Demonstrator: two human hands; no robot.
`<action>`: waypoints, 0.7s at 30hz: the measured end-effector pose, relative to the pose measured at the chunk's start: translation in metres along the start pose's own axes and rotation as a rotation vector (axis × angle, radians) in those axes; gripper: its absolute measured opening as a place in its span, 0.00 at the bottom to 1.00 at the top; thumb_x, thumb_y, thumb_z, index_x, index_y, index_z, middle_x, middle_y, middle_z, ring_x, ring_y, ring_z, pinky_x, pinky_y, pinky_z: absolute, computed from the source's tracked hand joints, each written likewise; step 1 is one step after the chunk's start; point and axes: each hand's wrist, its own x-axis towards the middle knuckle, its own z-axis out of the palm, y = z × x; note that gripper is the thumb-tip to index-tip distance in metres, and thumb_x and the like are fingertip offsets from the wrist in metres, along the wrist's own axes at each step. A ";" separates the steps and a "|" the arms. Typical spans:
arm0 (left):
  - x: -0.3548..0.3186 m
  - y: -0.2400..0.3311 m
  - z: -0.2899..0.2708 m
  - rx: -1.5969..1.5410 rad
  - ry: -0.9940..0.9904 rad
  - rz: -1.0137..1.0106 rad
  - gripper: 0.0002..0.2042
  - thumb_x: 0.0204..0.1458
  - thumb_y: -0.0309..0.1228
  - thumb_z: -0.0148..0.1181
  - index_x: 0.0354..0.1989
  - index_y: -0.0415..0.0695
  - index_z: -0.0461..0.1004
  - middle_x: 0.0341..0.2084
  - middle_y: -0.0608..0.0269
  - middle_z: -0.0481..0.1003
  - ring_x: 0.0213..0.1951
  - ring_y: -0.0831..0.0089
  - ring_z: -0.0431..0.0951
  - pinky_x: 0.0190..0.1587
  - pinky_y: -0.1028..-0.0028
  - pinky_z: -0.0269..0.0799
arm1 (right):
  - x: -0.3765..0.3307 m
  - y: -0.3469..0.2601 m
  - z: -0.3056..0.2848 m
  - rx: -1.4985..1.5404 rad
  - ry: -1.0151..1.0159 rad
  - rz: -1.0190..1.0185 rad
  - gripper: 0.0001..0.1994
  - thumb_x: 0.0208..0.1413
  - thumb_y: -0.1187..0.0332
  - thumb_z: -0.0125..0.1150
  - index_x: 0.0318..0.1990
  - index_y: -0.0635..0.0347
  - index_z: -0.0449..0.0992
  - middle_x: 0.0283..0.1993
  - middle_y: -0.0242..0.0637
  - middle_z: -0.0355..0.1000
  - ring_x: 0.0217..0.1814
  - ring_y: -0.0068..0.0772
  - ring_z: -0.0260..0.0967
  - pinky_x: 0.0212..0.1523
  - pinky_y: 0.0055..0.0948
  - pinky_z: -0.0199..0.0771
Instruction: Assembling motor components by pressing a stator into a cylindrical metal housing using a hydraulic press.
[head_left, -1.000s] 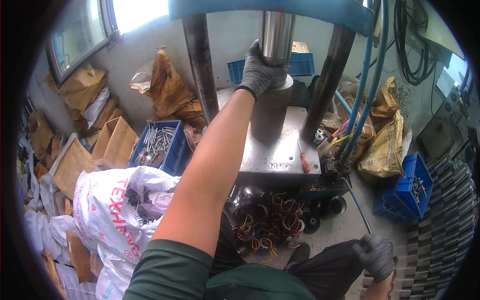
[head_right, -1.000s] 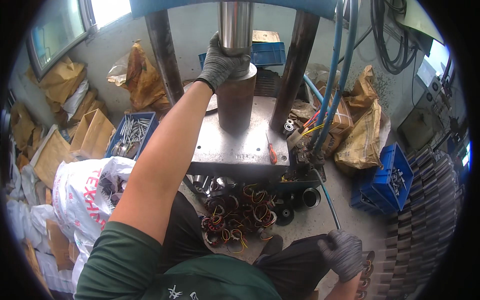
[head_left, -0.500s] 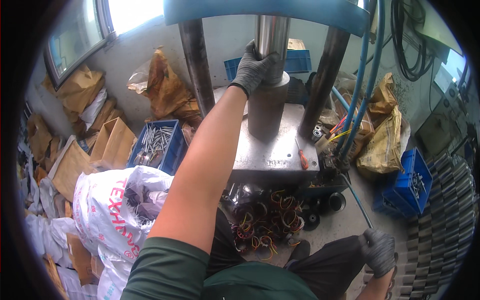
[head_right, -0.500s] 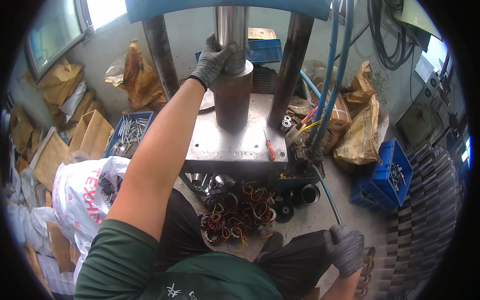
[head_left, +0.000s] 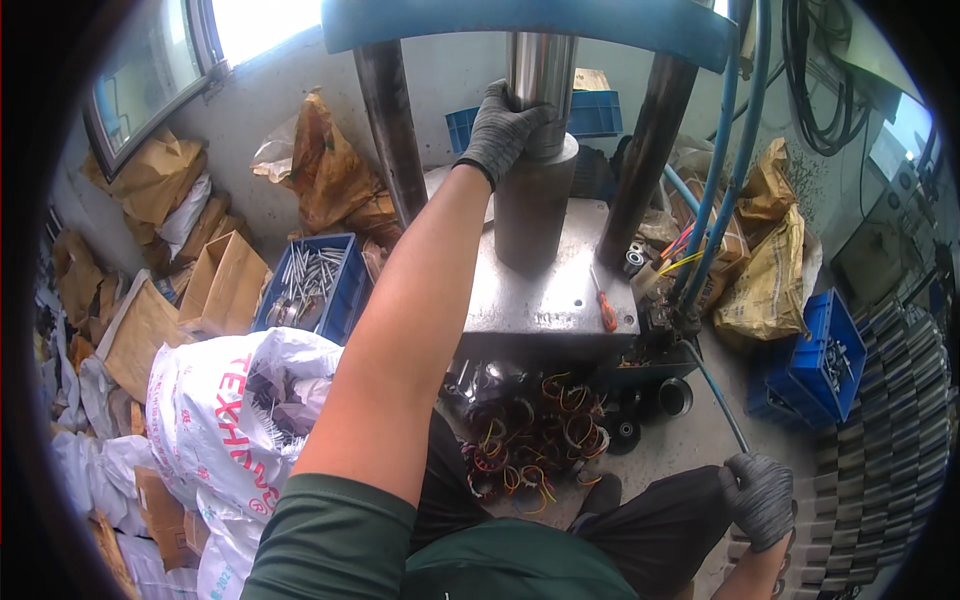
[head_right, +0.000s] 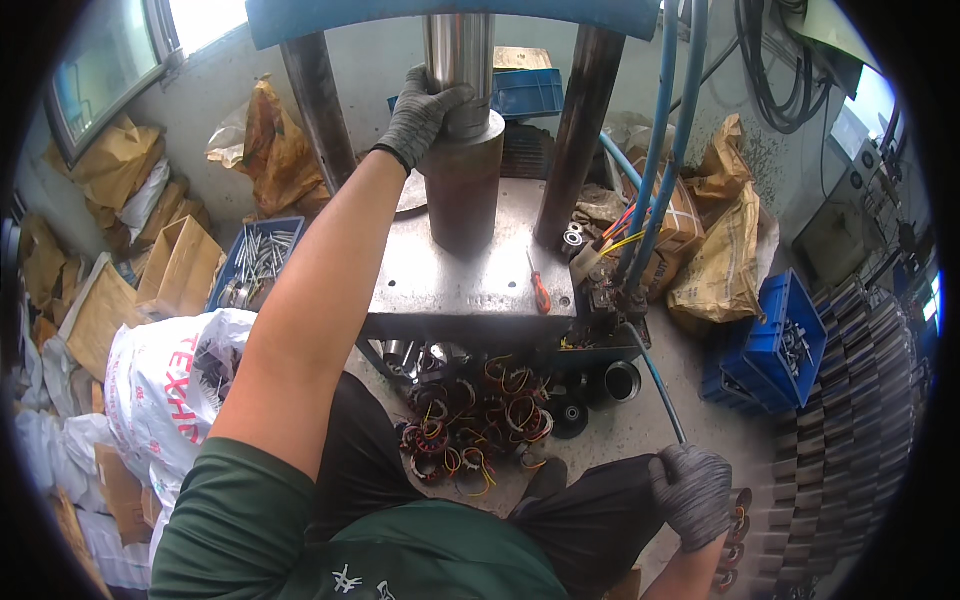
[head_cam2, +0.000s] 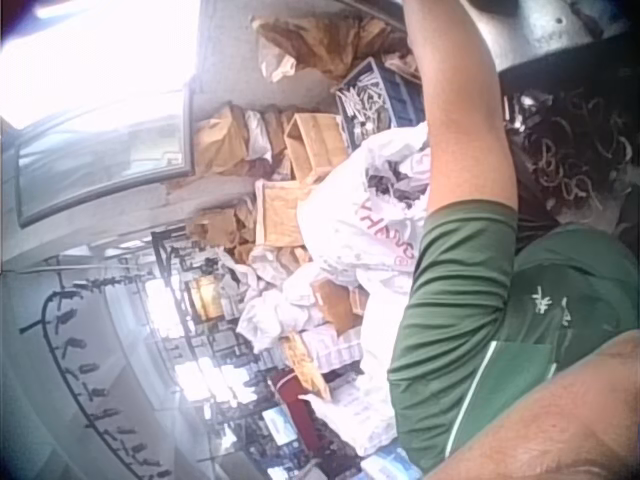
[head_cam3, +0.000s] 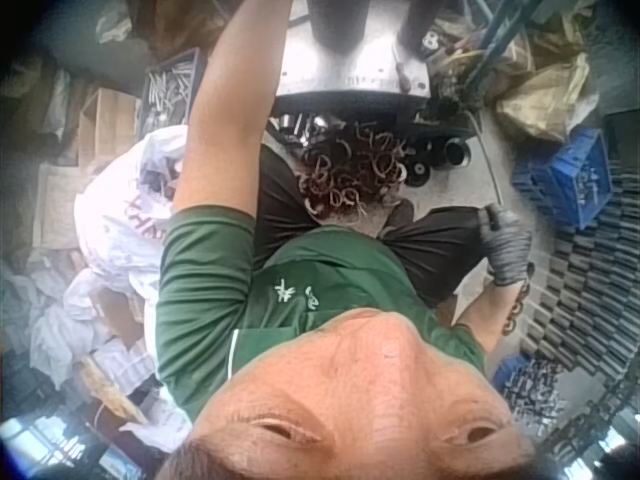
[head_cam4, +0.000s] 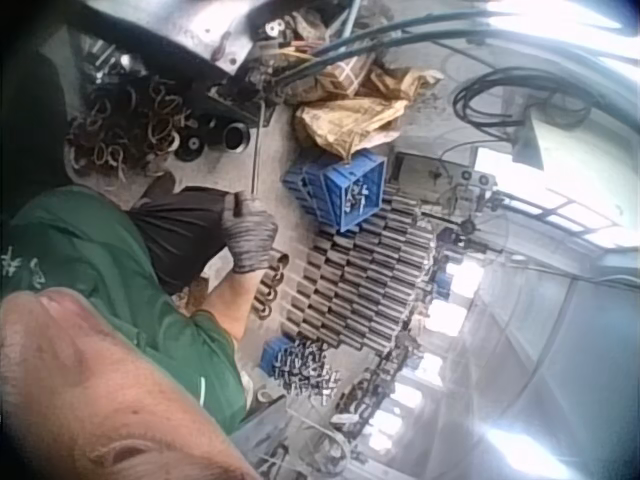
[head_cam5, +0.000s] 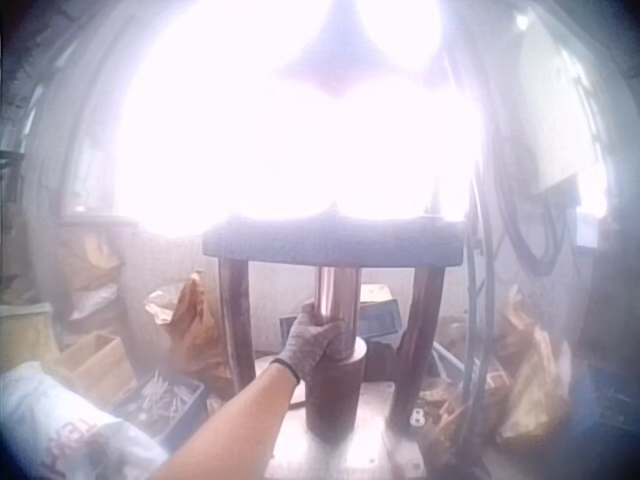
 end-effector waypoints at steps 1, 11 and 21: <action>0.001 -0.002 -0.001 0.002 0.002 -0.001 0.39 0.42 0.33 0.80 0.62 0.38 0.65 0.50 0.54 0.78 0.51 0.66 0.79 0.59 0.68 0.76 | 0.001 -0.002 -0.001 -0.004 -0.005 -0.004 0.06 0.52 0.67 0.66 0.31 0.58 0.81 0.28 0.49 0.76 0.34 0.56 0.76 0.36 0.49 0.75; 0.013 -0.016 0.002 -0.074 -0.038 0.118 0.46 0.36 0.29 0.83 0.66 0.43 0.60 0.51 0.55 0.75 0.53 0.65 0.77 0.60 0.65 0.76 | 0.002 0.001 -0.005 -0.030 -0.046 -0.048 0.08 0.46 0.70 0.64 0.34 0.58 0.83 0.31 0.49 0.78 0.36 0.56 0.77 0.40 0.49 0.78; 0.001 0.002 0.008 -0.017 -0.060 0.004 0.50 0.38 0.39 0.85 0.67 0.42 0.56 0.54 0.54 0.74 0.54 0.66 0.76 0.61 0.69 0.74 | 0.005 0.002 -0.013 0.044 -0.084 -0.080 0.11 0.46 0.72 0.63 0.38 0.59 0.85 0.35 0.49 0.80 0.40 0.54 0.79 0.44 0.46 0.80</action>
